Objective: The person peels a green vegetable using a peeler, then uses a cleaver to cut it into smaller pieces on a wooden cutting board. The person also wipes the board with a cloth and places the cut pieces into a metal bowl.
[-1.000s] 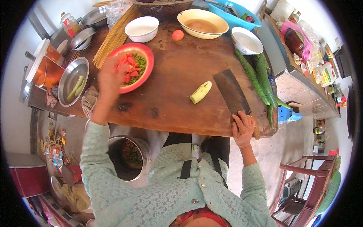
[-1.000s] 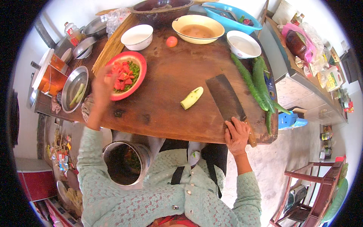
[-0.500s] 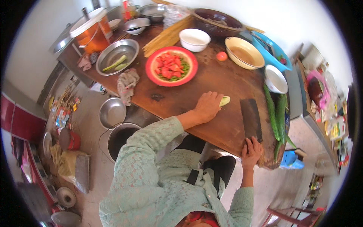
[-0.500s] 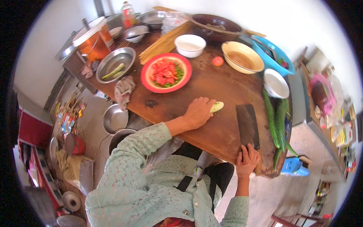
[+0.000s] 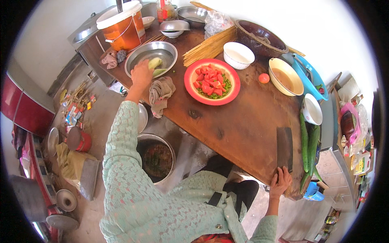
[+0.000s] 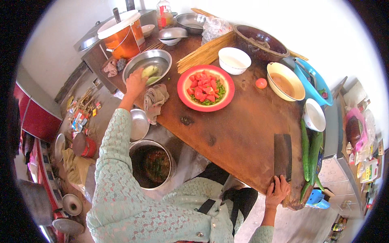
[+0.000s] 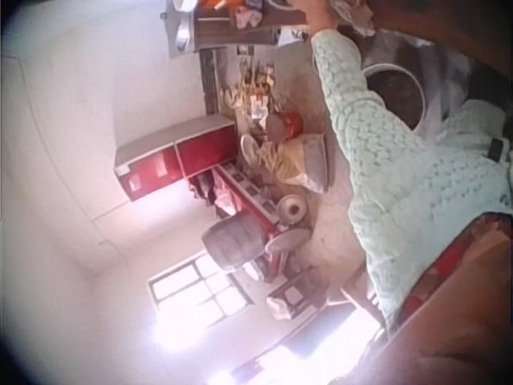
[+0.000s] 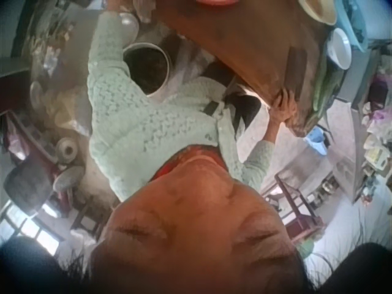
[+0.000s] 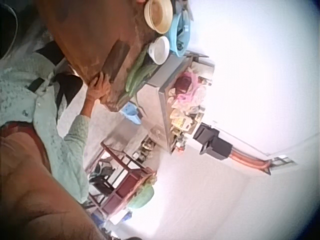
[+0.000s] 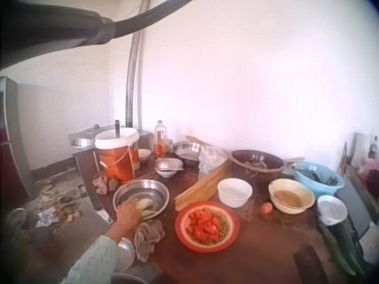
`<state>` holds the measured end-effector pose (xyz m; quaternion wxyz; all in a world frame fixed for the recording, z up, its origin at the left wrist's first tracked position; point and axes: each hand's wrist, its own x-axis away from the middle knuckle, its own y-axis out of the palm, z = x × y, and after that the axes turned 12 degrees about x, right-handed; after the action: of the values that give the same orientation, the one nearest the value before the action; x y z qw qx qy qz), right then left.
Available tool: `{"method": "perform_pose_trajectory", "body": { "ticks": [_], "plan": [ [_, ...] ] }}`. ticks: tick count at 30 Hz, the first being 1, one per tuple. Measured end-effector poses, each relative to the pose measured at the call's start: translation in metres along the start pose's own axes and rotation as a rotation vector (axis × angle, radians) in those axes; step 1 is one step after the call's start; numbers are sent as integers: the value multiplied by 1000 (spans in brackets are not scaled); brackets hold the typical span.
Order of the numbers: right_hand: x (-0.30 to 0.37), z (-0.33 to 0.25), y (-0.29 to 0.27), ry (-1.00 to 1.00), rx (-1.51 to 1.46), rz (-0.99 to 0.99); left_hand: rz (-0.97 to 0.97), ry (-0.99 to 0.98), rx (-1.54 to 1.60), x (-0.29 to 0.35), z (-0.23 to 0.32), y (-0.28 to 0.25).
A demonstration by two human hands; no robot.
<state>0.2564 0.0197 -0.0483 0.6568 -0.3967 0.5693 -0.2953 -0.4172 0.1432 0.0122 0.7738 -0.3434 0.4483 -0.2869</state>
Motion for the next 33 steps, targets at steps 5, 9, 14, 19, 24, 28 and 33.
{"method": "perform_pose_trajectory", "body": {
  "ticks": [5,9,14,19,24,28,33],
  "plan": [
    [4,4,5,4,48,-13,-272,-151,91,-34,-54,46],
    [0,1,1,26,46,-49,-443,-139,70,-45,-50,53],
    [-1,-3,-4,34,36,-73,-538,-200,-53,-53,-31,53],
    [-2,-1,0,54,40,-88,-492,-79,-51,-65,-57,77],
    [1,-4,0,55,71,-65,-513,26,64,-62,-42,60],
    [-1,-1,0,17,86,-74,-446,67,124,-60,-52,56],
    [1,-2,-2,41,83,-78,-439,234,213,-53,-55,46]
  ]
}}
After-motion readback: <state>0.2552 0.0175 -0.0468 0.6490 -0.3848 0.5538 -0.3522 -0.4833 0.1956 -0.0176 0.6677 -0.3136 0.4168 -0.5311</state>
